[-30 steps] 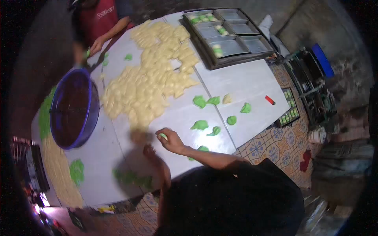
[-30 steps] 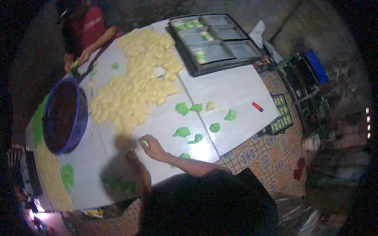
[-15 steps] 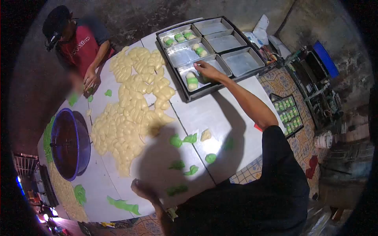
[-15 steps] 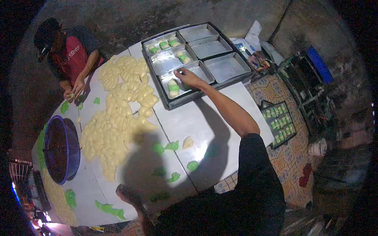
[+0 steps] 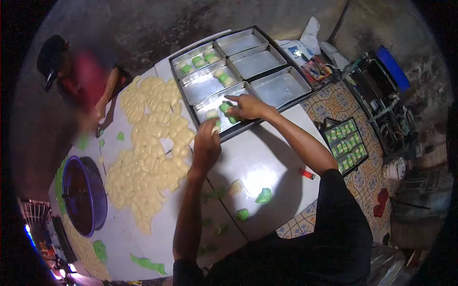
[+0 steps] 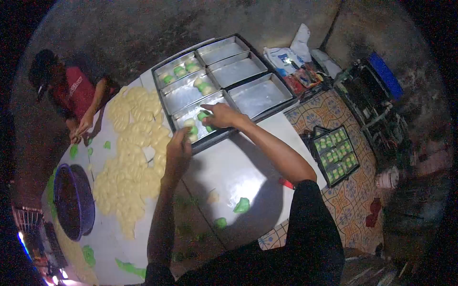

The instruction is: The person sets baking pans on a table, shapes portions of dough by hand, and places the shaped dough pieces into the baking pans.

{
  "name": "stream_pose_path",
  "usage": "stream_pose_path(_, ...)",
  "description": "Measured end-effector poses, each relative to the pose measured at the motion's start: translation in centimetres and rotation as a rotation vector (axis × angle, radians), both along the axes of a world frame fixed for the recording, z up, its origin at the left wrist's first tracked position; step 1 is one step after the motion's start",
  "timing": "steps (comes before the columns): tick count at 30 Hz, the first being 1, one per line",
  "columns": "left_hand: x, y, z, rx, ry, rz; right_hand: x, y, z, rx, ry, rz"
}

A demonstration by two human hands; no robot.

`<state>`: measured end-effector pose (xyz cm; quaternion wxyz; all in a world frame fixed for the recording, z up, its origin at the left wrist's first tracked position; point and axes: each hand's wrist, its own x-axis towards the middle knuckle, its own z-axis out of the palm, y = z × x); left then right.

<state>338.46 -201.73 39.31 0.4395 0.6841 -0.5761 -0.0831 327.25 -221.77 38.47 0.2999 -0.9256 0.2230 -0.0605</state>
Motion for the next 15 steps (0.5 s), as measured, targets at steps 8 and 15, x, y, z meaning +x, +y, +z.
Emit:
stream_pose_path(8,1.8,-7.0,-5.8,0.439,-0.671,0.162,-7.6,-11.5,-3.8,-0.230,0.640,-0.412)
stream_pose_path(15,2.2,-6.8,-5.7,0.249,-0.781,0.294,-9.9,-13.6,0.0,-0.021,0.855,-0.159)
